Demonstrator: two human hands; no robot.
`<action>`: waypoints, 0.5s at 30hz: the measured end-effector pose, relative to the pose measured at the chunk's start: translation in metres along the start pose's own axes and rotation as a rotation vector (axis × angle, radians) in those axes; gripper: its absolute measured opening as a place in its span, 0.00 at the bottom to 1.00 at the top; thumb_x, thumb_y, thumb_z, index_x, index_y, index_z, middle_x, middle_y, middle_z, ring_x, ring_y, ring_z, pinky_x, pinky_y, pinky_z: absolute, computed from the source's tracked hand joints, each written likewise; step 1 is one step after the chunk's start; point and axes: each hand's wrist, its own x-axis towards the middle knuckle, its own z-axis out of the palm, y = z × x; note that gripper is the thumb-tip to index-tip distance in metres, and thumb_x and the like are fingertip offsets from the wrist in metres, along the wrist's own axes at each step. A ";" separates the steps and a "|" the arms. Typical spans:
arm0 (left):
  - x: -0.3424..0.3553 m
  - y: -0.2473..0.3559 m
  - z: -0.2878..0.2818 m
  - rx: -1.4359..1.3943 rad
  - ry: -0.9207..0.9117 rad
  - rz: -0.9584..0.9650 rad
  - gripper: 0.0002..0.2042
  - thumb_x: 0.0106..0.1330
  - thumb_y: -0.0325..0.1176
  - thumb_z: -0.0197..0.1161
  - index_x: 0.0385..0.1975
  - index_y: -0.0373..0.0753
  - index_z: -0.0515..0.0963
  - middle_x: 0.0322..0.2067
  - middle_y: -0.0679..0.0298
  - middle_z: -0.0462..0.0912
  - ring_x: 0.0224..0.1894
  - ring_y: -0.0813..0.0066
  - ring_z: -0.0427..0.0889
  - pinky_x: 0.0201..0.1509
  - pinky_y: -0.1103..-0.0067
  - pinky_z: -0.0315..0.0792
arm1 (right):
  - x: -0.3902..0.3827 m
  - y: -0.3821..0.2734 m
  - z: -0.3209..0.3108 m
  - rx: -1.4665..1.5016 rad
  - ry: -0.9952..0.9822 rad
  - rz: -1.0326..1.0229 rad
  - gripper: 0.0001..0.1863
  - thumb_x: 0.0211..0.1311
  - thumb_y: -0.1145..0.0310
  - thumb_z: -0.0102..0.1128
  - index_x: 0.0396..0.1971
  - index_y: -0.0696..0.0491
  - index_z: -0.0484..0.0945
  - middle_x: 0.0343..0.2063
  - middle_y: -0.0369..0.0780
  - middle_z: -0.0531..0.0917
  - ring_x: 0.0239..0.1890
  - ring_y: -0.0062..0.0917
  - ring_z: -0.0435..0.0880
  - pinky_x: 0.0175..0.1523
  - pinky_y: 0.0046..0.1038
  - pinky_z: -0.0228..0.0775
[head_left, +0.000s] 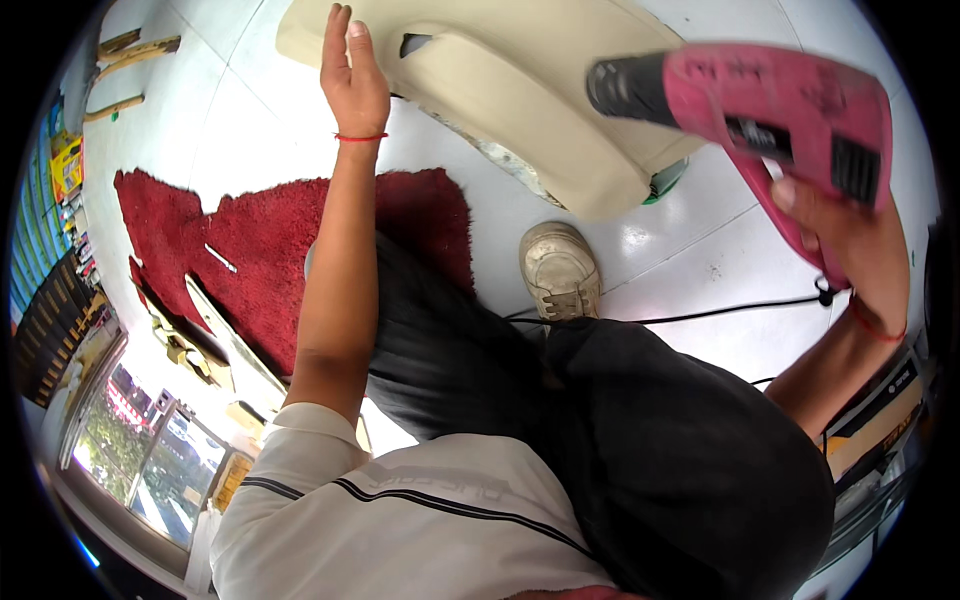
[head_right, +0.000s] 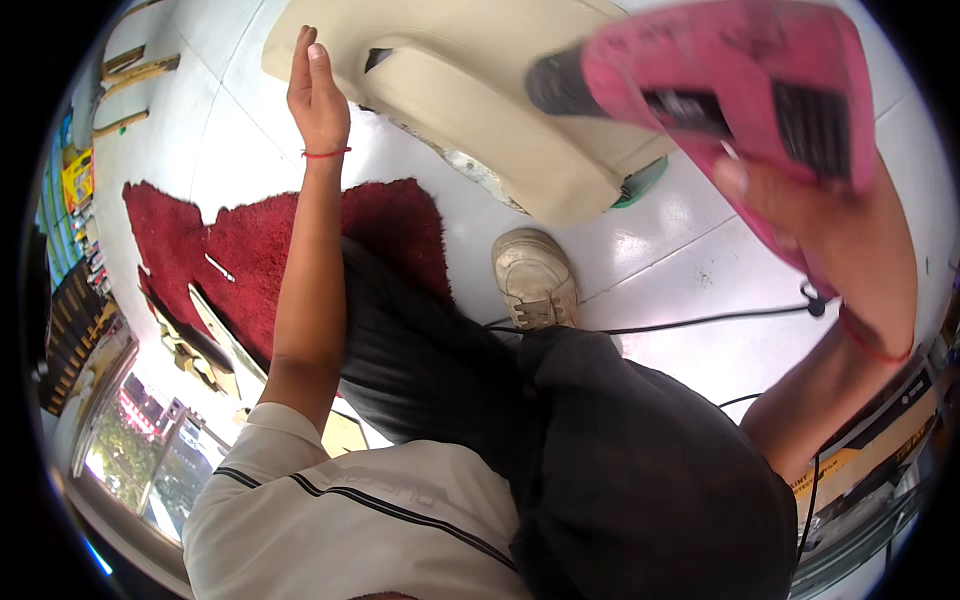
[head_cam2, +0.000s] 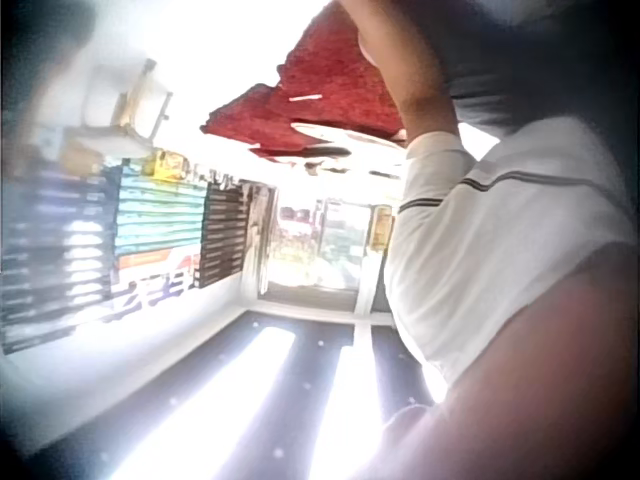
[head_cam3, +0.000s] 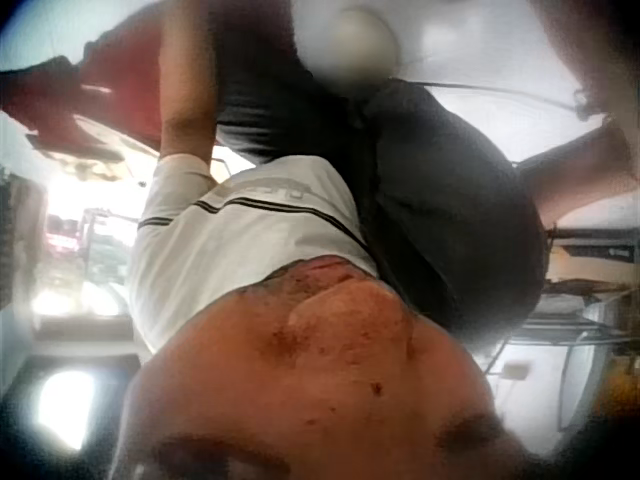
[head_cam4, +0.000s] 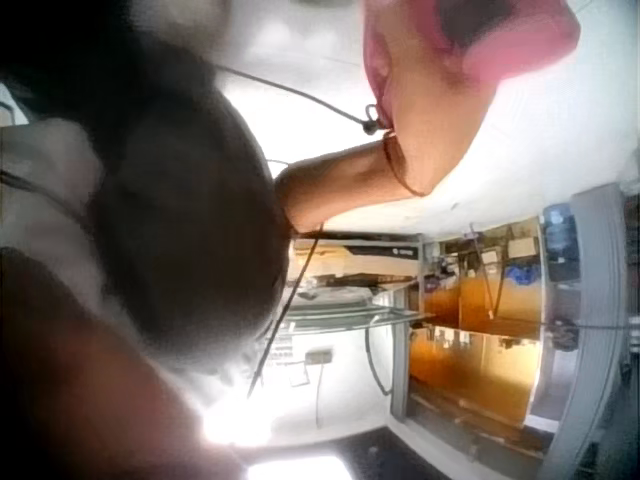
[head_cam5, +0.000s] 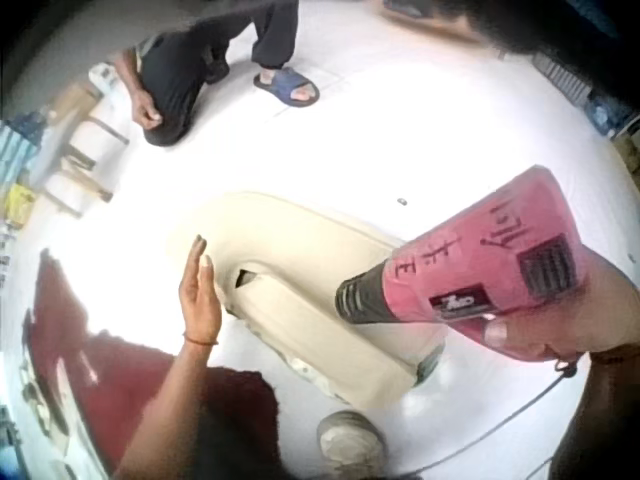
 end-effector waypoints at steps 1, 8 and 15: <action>0.001 0.000 0.002 -0.008 -0.006 -0.004 0.26 0.82 0.43 0.50 0.68 0.27 0.69 0.69 0.48 0.71 0.73 0.61 0.68 0.76 0.72 0.59 | 0.012 -0.012 0.007 0.027 -0.011 -0.071 0.16 0.59 0.64 0.76 0.41 0.55 0.82 0.26 0.31 0.81 0.21 0.12 0.71 0.27 0.18 0.61; -0.002 0.028 0.017 0.079 0.116 -0.059 0.26 0.82 0.43 0.49 0.68 0.27 0.69 0.69 0.48 0.72 0.72 0.62 0.69 0.76 0.72 0.60 | 0.068 -0.095 0.049 0.044 -0.275 -0.266 0.17 0.61 0.66 0.74 0.47 0.56 0.84 0.32 0.36 0.86 0.31 0.18 0.80 0.39 0.22 0.72; 0.005 0.002 0.013 -0.003 0.044 -0.002 0.24 0.82 0.42 0.49 0.66 0.27 0.72 0.67 0.50 0.74 0.71 0.63 0.71 0.74 0.73 0.61 | 0.017 -0.016 0.012 -0.074 -0.028 -0.068 0.23 0.60 0.65 0.77 0.52 0.56 0.80 0.30 0.33 0.83 0.31 0.14 0.78 0.35 0.18 0.69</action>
